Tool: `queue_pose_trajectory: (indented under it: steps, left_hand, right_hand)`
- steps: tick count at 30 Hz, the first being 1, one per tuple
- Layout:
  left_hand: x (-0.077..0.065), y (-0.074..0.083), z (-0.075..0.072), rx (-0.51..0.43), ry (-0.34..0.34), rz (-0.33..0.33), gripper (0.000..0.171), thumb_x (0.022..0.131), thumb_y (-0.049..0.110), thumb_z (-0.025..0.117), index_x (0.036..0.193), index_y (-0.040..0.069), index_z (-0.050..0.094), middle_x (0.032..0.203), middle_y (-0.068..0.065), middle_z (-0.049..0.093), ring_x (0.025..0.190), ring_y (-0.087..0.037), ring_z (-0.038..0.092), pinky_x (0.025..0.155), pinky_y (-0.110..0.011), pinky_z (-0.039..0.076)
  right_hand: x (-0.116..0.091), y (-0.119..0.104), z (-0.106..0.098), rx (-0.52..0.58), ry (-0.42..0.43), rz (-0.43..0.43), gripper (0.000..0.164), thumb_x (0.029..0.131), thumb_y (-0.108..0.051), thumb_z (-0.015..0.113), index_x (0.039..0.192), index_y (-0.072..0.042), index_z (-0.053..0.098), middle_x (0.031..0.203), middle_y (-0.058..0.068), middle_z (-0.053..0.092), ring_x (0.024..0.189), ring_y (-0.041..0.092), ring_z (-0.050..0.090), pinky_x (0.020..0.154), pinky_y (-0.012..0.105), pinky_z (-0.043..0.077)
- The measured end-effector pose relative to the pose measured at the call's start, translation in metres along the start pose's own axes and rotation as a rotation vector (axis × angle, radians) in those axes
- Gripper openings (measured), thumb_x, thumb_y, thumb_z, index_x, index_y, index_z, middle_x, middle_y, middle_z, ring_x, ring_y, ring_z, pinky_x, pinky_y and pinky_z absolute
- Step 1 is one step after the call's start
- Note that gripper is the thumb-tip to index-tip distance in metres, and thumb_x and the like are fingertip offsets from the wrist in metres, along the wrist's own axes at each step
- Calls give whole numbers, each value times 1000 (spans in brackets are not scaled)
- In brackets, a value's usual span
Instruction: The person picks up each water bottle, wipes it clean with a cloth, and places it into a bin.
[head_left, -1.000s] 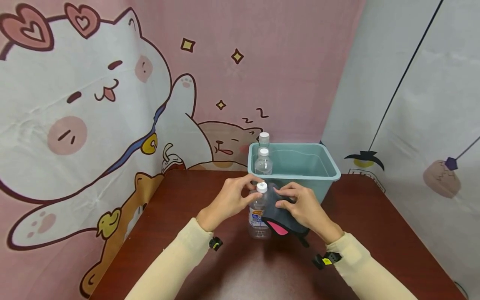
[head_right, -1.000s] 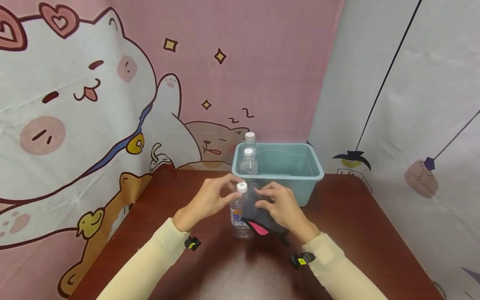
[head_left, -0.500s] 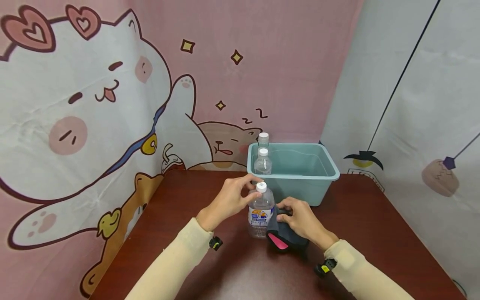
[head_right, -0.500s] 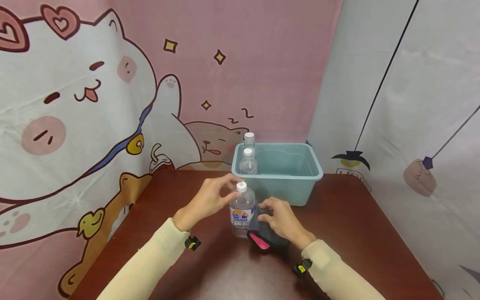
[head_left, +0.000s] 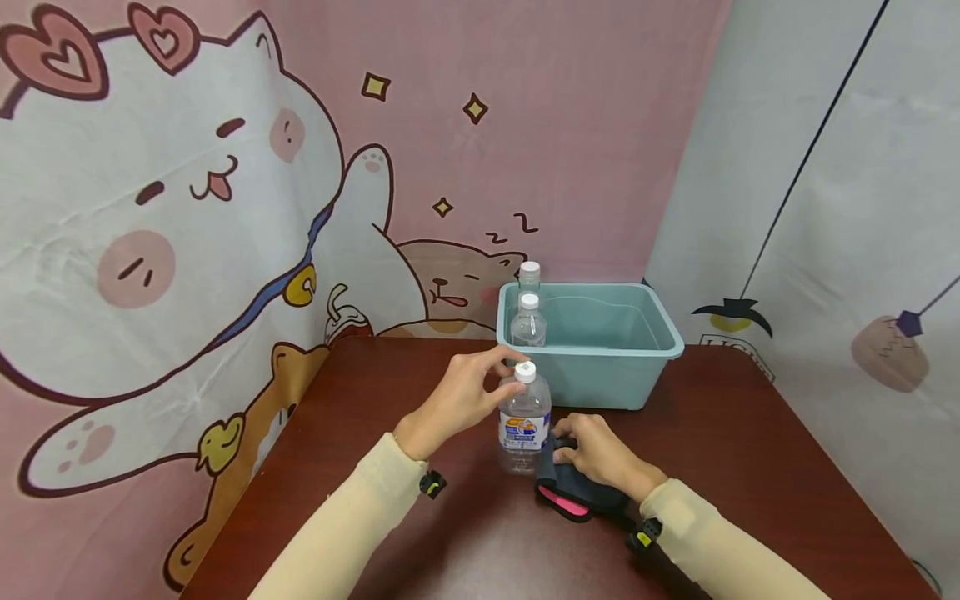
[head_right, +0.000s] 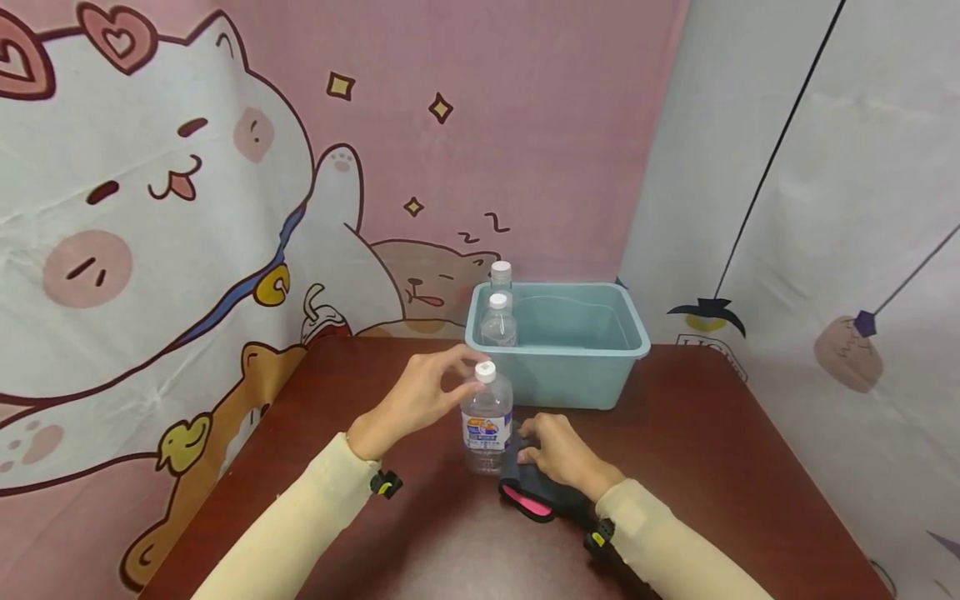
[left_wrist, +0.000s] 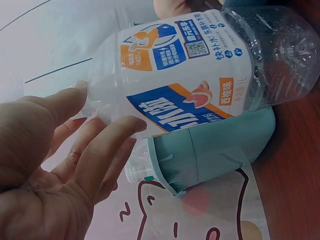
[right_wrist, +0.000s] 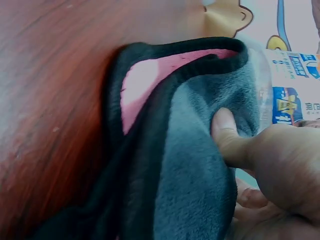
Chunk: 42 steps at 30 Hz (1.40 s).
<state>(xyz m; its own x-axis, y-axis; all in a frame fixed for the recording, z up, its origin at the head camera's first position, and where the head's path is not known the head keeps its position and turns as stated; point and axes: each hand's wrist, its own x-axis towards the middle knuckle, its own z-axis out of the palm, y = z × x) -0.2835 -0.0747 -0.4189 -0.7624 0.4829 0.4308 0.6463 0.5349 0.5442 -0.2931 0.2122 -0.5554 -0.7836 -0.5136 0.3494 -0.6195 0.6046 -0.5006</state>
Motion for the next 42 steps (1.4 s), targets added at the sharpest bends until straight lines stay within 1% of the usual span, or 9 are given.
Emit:
queue_pose_trajectory:
  steps: [2,3,8,15,21,24,29,36,42]
  left_hand:
    - [0,1,0,-3,3,0,38,106,19,89,141,14,77,115,-7,88,104,-21,83,80,-31,70]
    - [0,1,0,-5,4,-1,38,106,19,89,141,14,77,115,-8,88,105,-21,83,82,-33,71]
    - [-1,2,0,-9,0,-9,39,106,18,89,142,14,77,116,-8,88,107,-22,84,84,-35,72]
    - [-2,2,0,-11,-2,-15,37,106,18,88,141,14,77,116,-9,88,107,-23,83,85,-39,73]
    - [-3,1,0,-14,-3,-20,38,106,18,88,142,14,77,117,-8,88,109,-23,84,89,-33,73]
    - [-3,1,0,-12,-5,-15,38,106,18,88,143,14,77,118,-8,88,110,-23,84,91,-34,73]
    - [-3,2,-1,-2,-2,3,38,106,18,88,142,14,76,118,-9,88,110,-24,84,91,-33,73]
    - [-2,1,-1,-7,-1,5,39,106,19,89,143,14,76,120,-8,88,110,-23,84,91,-32,73]
    - [-2,1,0,-4,-2,6,39,106,18,89,142,13,77,118,-10,88,106,-26,84,87,-35,73]
  right_hand:
    - [1,-1,0,-4,-7,22,23,92,-16,101,109,-8,88,102,4,83,91,16,76,79,40,67]
    - [2,-12,-4,-15,-19,65,22,90,-12,101,107,-8,88,102,5,83,91,18,77,80,43,68]
    - [2,-17,-4,-31,-45,145,22,93,-10,99,113,-6,89,111,8,88,99,23,82,86,46,71]
    - [-1,-19,-4,-10,-18,188,24,96,-8,96,118,-4,89,119,11,89,109,29,85,92,51,72]
    - [-1,-22,-10,33,43,186,23,98,-10,95,120,-7,90,121,9,90,113,28,85,94,50,71]
    - [0,-25,-16,49,78,178,22,98,-10,94,120,-8,90,121,8,90,114,28,84,94,49,71]
    - [6,-33,-31,88,142,179,21,100,-8,93,121,-8,91,119,6,90,112,27,84,94,42,70]
    - [17,-48,-55,183,241,125,22,100,-4,92,122,-9,91,115,6,89,105,19,82,87,22,67]
    - [29,-61,-65,192,302,44,26,100,-9,93,126,-9,90,112,5,85,88,7,68,72,19,55]
